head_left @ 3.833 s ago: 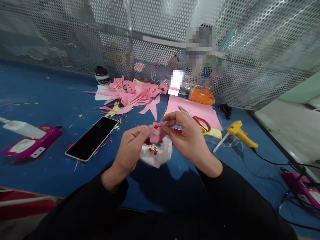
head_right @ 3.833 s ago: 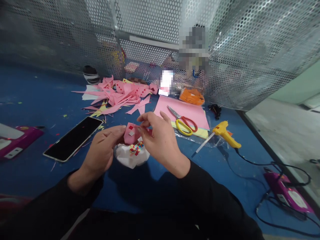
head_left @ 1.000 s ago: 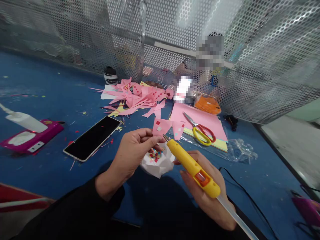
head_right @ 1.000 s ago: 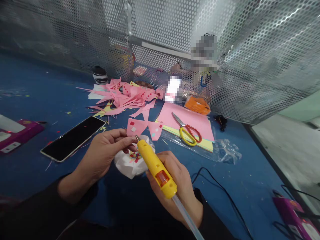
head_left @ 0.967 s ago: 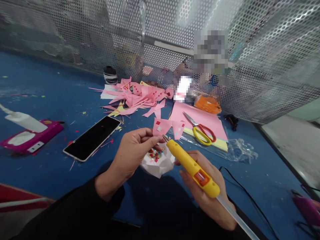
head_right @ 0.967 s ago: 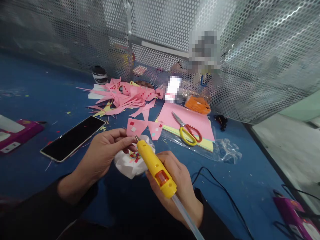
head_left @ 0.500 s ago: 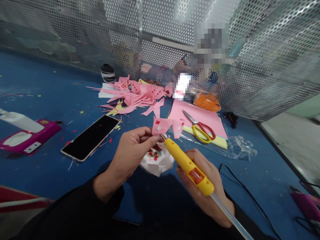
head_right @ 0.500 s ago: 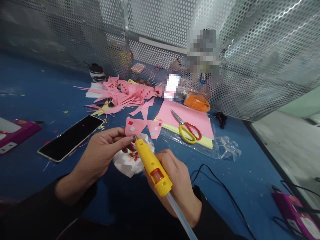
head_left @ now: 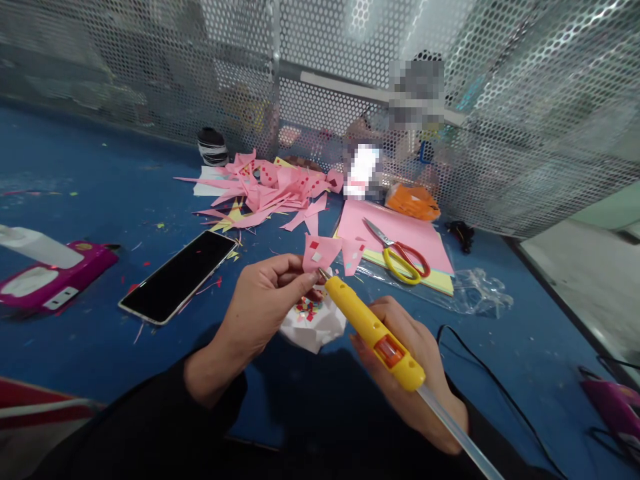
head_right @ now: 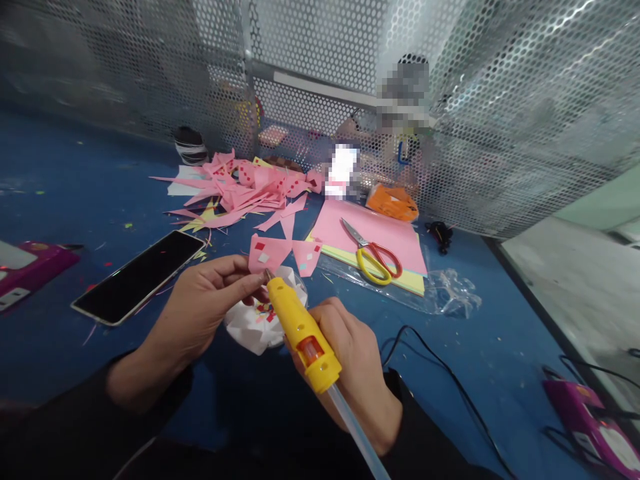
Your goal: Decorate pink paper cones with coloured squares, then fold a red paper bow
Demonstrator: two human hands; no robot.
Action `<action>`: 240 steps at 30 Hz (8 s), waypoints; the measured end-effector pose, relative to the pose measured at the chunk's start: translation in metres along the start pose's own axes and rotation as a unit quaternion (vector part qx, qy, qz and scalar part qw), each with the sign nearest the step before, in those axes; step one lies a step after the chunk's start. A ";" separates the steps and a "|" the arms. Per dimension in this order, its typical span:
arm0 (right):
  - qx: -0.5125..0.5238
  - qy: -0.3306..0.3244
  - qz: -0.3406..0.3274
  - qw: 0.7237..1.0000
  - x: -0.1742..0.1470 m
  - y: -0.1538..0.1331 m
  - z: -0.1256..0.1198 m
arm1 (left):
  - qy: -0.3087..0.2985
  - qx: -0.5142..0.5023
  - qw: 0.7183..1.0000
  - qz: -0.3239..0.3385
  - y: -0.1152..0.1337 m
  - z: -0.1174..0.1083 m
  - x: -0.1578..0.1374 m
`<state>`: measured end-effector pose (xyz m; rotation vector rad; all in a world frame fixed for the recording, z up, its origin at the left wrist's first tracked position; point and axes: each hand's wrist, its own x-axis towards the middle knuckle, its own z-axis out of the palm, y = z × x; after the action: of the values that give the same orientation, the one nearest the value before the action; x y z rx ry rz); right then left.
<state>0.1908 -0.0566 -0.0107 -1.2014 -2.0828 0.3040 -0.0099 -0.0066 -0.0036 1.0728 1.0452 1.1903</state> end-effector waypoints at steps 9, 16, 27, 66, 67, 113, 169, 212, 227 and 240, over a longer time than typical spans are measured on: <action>-0.016 -0.003 0.011 1.000 0.001 -0.001 -0.001 | 0.000 0.006 1.000 0.000 0.000 0.000 0.000; -0.023 -0.004 0.013 1.000 0.001 -0.002 -0.002 | -0.008 0.011 1.000 0.007 -0.001 -0.001 0.001; -0.038 0.019 -0.001 0.999 0.003 -0.004 -0.002 | -0.009 0.024 1.000 0.009 -0.002 -0.002 0.001; -0.046 0.024 0.020 0.998 0.004 -0.007 -0.004 | 0.020 0.064 0.998 0.012 0.002 0.001 0.000; -0.045 0.027 0.020 0.998 0.004 -0.008 -0.004 | 0.021 0.063 0.998 0.013 0.003 0.001 0.000; -0.391 -0.032 0.379 0.838 -0.024 0.165 -0.135 | 0.072 -0.004 0.997 0.015 0.008 0.007 0.000; -0.200 -0.276 -0.026 0.940 0.080 -0.002 0.019 | 0.121 -0.072 0.990 0.032 0.000 0.003 0.004; 0.169 0.011 0.040 0.985 0.062 -0.007 0.000 | 0.063 -0.036 0.997 0.013 0.007 -0.001 0.006; 0.166 -0.063 0.106 0.978 0.078 0.022 -0.042 | -0.085 0.086 0.992 0.034 0.026 0.021 0.008; 0.147 -0.031 0.157 0.976 0.080 0.027 -0.041 | -0.055 0.056 0.986 0.146 0.004 0.018 0.013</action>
<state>0.2103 0.0185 0.0414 -1.3459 -1.8140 0.7774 0.0082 0.0049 0.0026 1.3999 0.8991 1.2986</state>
